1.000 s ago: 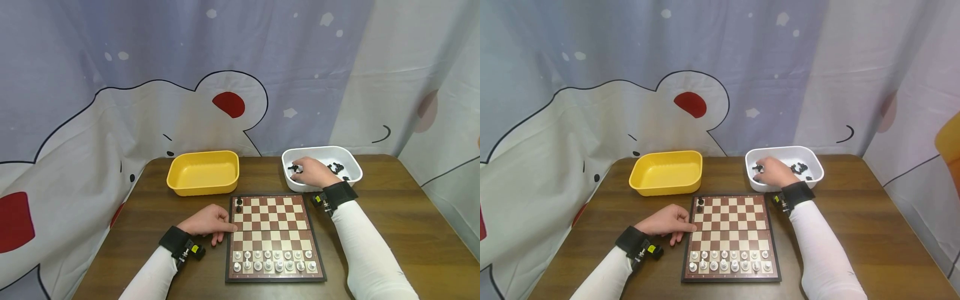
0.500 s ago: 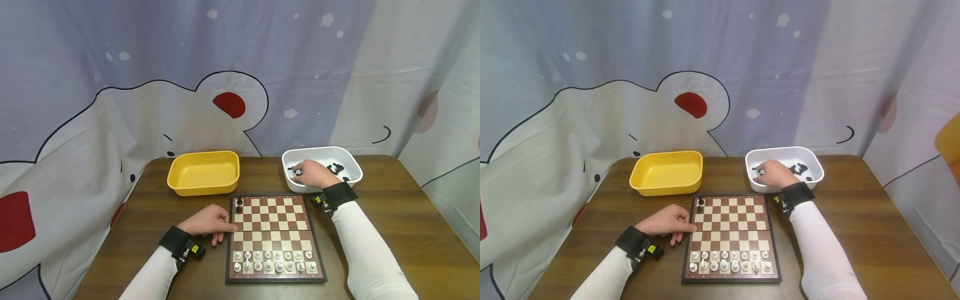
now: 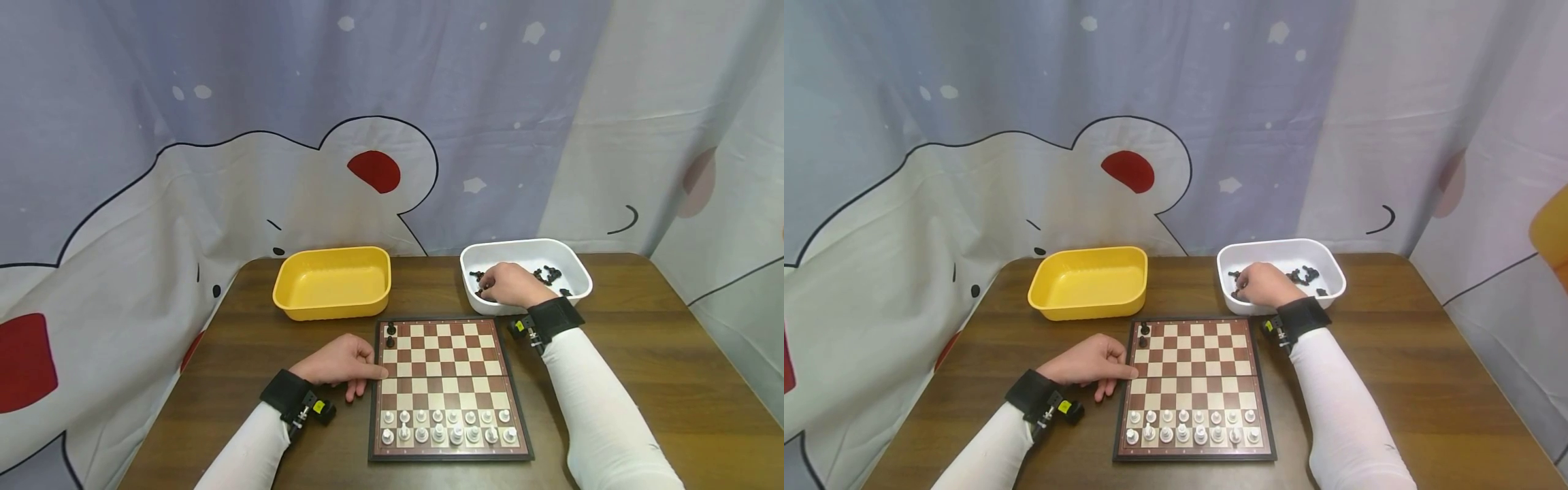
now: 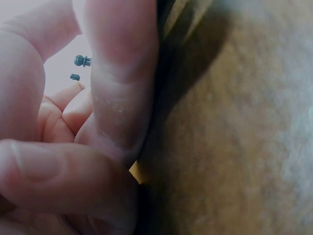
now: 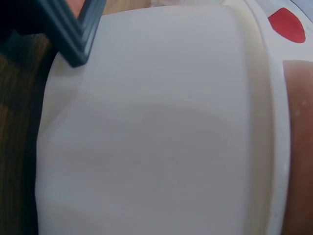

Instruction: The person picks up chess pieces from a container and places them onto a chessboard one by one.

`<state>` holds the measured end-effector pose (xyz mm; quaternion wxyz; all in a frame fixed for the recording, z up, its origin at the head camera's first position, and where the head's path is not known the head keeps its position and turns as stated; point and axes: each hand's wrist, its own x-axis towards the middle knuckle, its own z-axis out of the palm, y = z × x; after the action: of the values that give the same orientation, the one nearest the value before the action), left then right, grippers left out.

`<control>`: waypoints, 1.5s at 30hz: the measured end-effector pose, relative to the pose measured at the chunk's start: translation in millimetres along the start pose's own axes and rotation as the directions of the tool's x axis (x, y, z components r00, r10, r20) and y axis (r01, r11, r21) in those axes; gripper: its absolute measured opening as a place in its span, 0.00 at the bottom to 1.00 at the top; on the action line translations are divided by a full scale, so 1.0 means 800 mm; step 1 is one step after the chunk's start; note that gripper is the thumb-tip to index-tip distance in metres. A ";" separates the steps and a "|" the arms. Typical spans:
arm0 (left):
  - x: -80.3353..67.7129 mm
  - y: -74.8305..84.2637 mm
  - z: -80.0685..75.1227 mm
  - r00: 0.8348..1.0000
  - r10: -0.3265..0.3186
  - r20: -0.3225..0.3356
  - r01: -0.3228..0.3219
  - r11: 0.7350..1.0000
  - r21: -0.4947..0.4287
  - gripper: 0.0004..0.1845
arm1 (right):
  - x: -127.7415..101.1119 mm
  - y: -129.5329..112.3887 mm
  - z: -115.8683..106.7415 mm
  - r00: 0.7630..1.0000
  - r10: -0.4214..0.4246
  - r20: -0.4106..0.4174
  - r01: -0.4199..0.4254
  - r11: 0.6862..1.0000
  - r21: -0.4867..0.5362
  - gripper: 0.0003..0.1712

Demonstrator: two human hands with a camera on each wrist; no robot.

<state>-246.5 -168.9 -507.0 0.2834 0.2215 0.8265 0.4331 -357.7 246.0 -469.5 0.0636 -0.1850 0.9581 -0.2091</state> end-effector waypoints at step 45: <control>-0.001 0.001 0.001 1.000 -0.008 -0.001 0.008 1.000 -0.014 0.24 | -0.002 -0.004 -0.005 0.978 -0.034 -0.207 0.027 0.999 -0.036 0.08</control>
<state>-245.7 -168.3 -506.1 0.2864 0.2158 0.8246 0.4376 -356.1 245.7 -464.3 -0.0431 -0.1780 0.9599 -0.2123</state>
